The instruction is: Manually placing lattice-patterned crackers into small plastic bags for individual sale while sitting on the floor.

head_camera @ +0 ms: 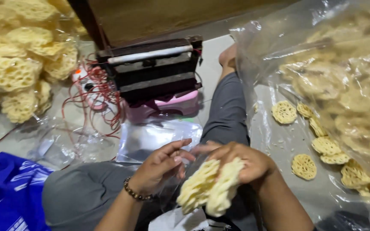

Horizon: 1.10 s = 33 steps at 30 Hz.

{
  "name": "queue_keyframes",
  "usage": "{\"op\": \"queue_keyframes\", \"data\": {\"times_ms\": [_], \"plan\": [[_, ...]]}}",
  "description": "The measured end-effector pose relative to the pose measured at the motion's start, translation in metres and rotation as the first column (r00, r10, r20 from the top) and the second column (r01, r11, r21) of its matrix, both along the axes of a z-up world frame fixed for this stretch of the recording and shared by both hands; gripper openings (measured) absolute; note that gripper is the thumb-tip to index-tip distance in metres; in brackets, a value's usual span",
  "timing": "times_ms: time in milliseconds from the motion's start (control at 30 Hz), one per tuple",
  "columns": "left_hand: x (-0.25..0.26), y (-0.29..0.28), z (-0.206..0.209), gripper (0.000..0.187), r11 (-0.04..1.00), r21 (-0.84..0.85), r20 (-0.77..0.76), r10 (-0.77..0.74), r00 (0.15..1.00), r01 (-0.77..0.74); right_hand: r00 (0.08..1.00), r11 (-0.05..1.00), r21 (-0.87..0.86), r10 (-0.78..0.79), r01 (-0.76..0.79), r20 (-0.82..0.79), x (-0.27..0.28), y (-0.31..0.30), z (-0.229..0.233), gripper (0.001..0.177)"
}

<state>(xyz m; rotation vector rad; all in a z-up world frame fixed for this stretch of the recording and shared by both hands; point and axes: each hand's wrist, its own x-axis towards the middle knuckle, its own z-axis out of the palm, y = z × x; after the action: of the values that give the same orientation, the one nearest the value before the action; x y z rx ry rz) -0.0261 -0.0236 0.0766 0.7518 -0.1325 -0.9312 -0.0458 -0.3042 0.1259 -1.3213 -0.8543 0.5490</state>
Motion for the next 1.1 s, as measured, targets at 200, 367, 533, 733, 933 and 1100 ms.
{"op": "queue_keyframes", "data": {"times_ms": [200, 367, 533, 733, 933, 1100], "plan": [[0.01, 0.039, 0.014, 0.09, 0.954, 0.288, 0.366, -0.029, 0.93, -0.084, 0.989, 0.988, -0.123, -0.104, 0.091, -0.107, 0.001, 0.016, 0.013, 0.022], [0.013, 0.046, 0.022, 0.068, 0.901, 0.416, 0.362, -0.04, 0.931, -0.123, 0.991, 0.974, -0.183, -0.133, 0.132, 0.01, -0.003, 0.018, 0.005, 0.022], [0.015, 0.036, 0.023, 0.049, 0.846, 0.505, 0.432, -0.075, 0.899, -0.172, 0.993, 0.962, -0.244, -0.117, 0.122, 0.036, -0.008, 0.016, 0.007, 0.019], [0.01, 0.027, 0.017, 0.031, 0.863, 0.428, 0.387, 0.092, 0.918, -0.267, 0.983, 0.98, -0.094, -0.167, 0.173, 0.074, 0.0, -0.012, -0.002, 0.047], [0.008, 0.007, 0.017, 0.029, 0.95, 0.272, 0.126, 0.125, 0.984, -0.156, 0.993, 0.999, 0.049, -0.015, 0.021, -0.117, -0.003, 0.011, -0.025, 0.031], [0.003, 0.007, -0.018, 0.078, 0.878, -0.35, -0.26, 0.244, 0.934, -0.327, 0.557, 0.636, 0.211, -0.409, 0.742, -0.723, -0.033, -0.032, -0.141, 0.06]]}}
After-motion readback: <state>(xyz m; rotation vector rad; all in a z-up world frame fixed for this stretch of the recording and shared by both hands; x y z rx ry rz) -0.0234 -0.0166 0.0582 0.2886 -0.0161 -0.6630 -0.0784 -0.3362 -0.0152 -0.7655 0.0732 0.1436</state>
